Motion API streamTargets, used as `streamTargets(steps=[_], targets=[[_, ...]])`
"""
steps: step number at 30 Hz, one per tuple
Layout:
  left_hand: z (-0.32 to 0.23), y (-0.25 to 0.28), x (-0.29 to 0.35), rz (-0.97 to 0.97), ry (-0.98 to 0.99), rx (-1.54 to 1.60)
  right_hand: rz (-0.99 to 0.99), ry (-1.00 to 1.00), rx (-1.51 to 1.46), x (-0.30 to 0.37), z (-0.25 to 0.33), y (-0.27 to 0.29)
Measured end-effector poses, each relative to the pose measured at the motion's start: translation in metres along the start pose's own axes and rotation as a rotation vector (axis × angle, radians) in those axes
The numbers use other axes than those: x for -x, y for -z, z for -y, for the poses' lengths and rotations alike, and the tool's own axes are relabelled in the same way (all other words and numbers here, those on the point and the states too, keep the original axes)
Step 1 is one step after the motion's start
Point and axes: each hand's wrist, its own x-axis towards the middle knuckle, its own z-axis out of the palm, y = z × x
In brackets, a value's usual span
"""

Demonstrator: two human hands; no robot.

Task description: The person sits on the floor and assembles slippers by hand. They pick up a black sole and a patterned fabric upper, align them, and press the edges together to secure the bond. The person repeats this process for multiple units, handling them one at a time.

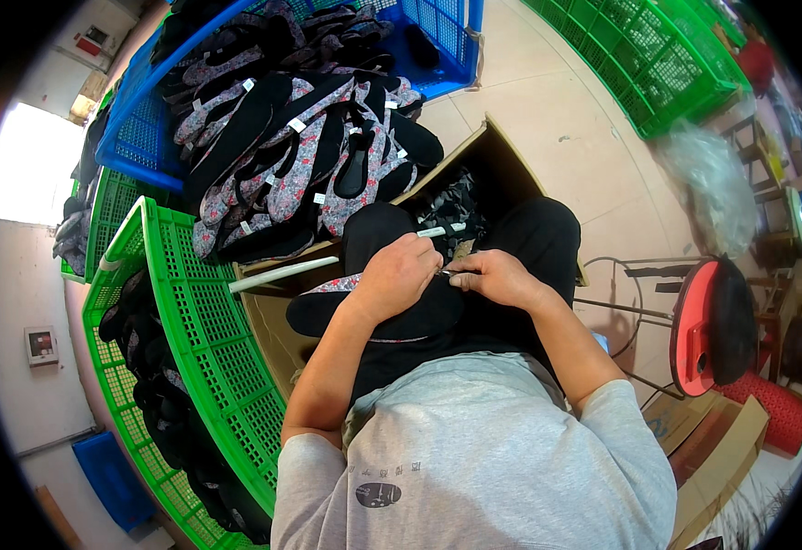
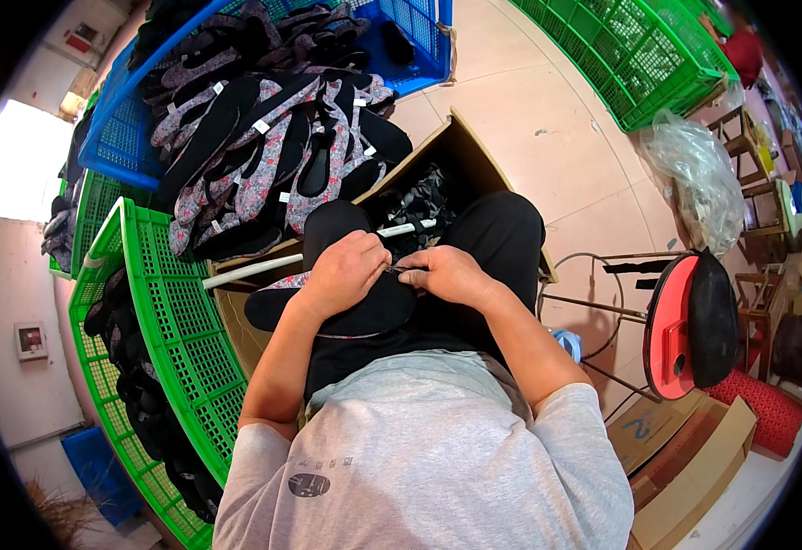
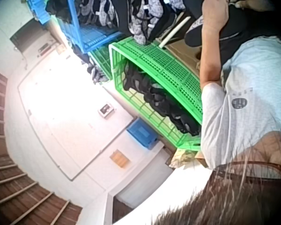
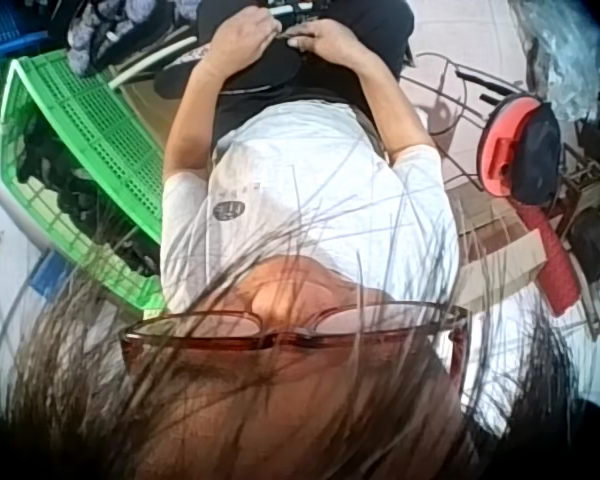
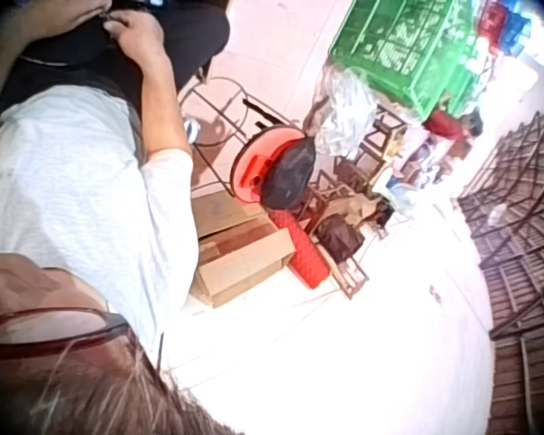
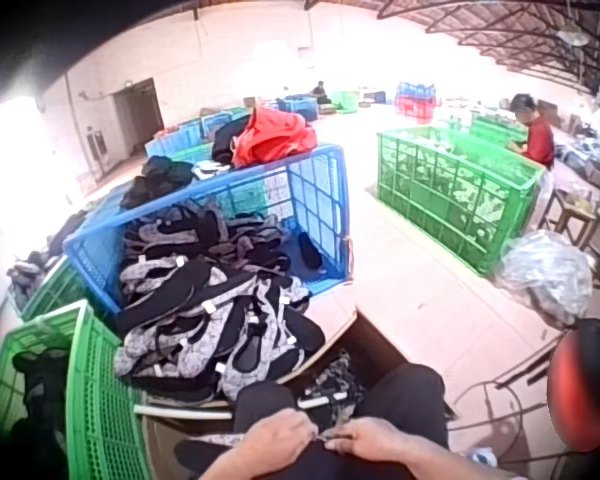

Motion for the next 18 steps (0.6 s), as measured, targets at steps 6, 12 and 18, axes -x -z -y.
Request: streamTargets(steps=[6, 12, 18], targets=[[0.001, 0.000, 0.000, -0.002, -0.003, 0.002, -0.013, 0.011, 0.007, -0.001, -0.001, -0.001], [0.002, -0.001, 0.001, -0.002, -0.005, 0.005, -0.021, -0.008, -0.038, 0.001, 0.005, -0.001], [0.000, -0.003, -0.002, -0.108, 0.037, -0.010, -0.047, 0.032, -0.220, 0.000, -0.011, -0.008]])
